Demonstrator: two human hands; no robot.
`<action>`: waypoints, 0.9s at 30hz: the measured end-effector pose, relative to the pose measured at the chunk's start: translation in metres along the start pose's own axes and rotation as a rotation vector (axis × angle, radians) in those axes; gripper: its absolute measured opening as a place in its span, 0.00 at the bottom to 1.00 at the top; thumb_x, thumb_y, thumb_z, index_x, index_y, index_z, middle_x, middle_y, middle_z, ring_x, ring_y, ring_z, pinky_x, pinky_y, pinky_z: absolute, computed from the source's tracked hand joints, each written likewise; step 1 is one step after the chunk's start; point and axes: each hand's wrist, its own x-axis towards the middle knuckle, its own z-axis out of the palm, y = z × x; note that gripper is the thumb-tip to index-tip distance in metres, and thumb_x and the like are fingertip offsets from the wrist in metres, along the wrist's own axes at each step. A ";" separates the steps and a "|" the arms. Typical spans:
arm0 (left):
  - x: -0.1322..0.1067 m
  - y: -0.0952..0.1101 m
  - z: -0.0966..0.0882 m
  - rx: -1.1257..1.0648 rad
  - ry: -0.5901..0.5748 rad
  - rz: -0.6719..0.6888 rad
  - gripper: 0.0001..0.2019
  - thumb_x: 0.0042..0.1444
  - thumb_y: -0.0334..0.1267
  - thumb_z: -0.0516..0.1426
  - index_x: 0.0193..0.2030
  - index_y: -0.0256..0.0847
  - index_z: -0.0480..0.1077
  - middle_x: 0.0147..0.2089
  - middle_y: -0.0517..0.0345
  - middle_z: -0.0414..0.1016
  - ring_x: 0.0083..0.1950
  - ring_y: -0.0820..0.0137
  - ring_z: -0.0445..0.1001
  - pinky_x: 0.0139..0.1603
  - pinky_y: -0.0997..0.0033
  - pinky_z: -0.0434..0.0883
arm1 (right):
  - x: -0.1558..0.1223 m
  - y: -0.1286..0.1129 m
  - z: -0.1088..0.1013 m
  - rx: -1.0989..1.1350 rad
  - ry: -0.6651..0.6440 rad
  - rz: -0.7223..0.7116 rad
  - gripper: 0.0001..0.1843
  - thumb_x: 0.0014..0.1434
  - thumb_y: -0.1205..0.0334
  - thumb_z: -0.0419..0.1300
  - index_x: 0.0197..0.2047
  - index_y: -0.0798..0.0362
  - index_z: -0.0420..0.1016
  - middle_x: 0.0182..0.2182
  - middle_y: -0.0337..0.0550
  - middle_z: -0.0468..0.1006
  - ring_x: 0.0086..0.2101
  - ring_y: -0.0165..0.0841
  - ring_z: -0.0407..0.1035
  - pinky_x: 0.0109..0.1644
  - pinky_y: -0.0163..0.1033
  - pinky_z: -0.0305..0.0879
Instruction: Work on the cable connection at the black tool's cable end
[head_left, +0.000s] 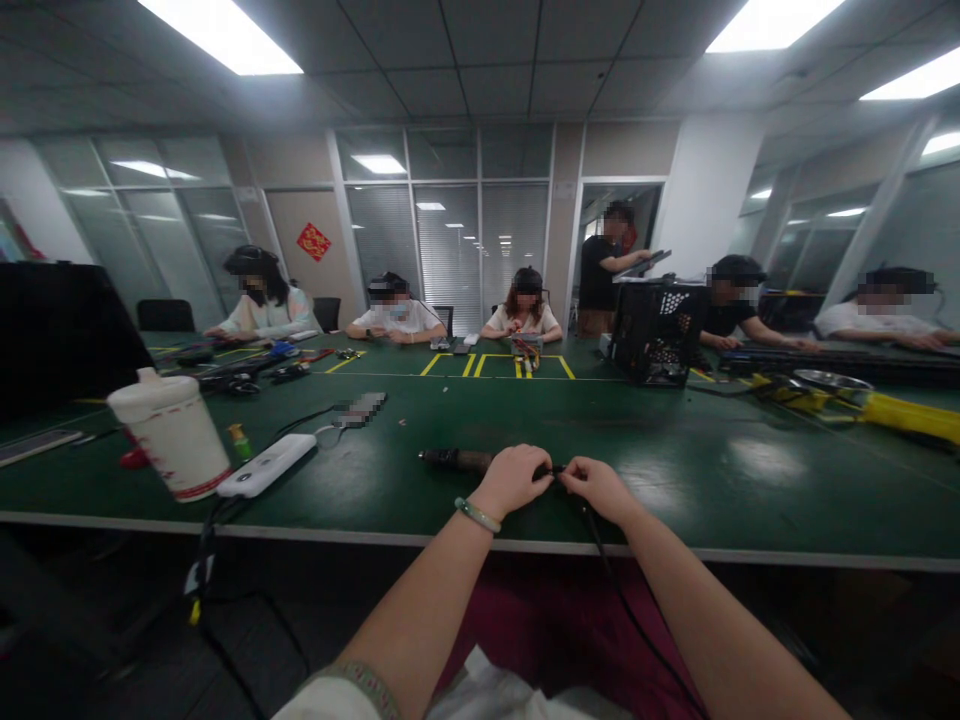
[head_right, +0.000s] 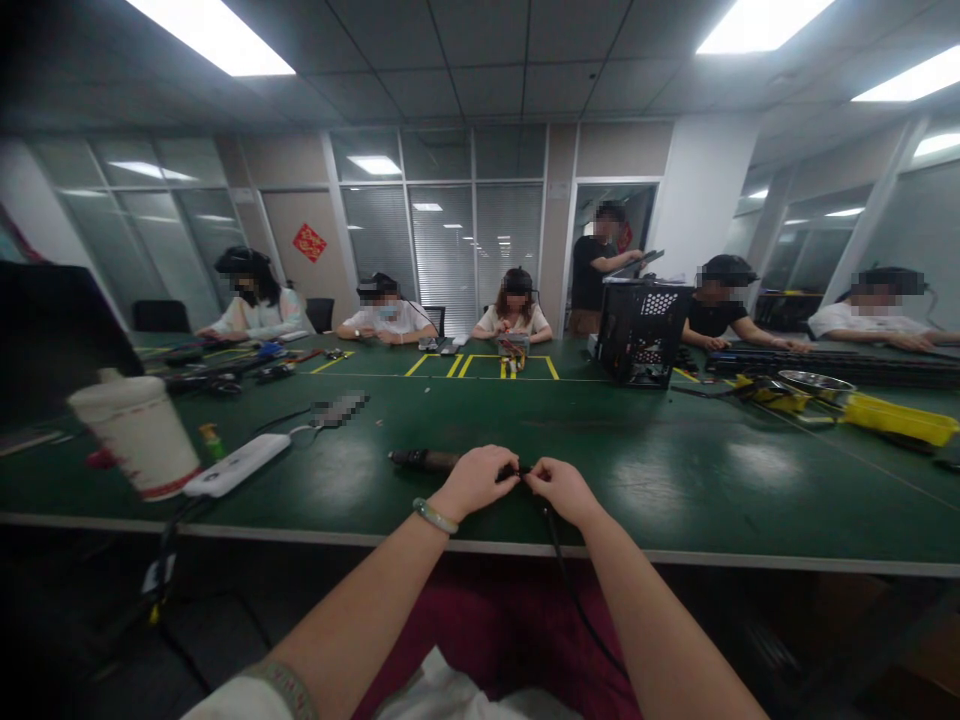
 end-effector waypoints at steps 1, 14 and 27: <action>0.000 0.000 0.000 -0.001 0.004 -0.004 0.07 0.57 0.39 0.59 0.42 0.42 0.71 0.42 0.57 0.74 0.47 0.65 0.70 0.49 0.66 0.67 | 0.000 0.000 0.000 -0.002 0.000 0.000 0.12 0.55 0.53 0.58 0.27 0.52 0.71 0.23 0.39 0.77 0.26 0.31 0.70 0.30 0.33 0.60; 0.001 0.003 -0.003 0.018 -0.008 0.000 0.06 0.58 0.39 0.58 0.42 0.42 0.71 0.43 0.57 0.74 0.48 0.65 0.69 0.50 0.65 0.66 | -0.001 -0.001 -0.001 -0.005 -0.005 0.003 0.12 0.55 0.53 0.58 0.27 0.52 0.72 0.23 0.38 0.78 0.26 0.32 0.70 0.30 0.33 0.61; 0.002 0.003 -0.002 0.025 -0.001 0.009 0.05 0.56 0.38 0.59 0.39 0.43 0.71 0.44 0.57 0.74 0.50 0.65 0.69 0.52 0.64 0.65 | -0.001 -0.001 -0.001 0.006 -0.009 0.002 0.13 0.55 0.52 0.58 0.27 0.52 0.72 0.23 0.38 0.77 0.25 0.31 0.69 0.29 0.33 0.60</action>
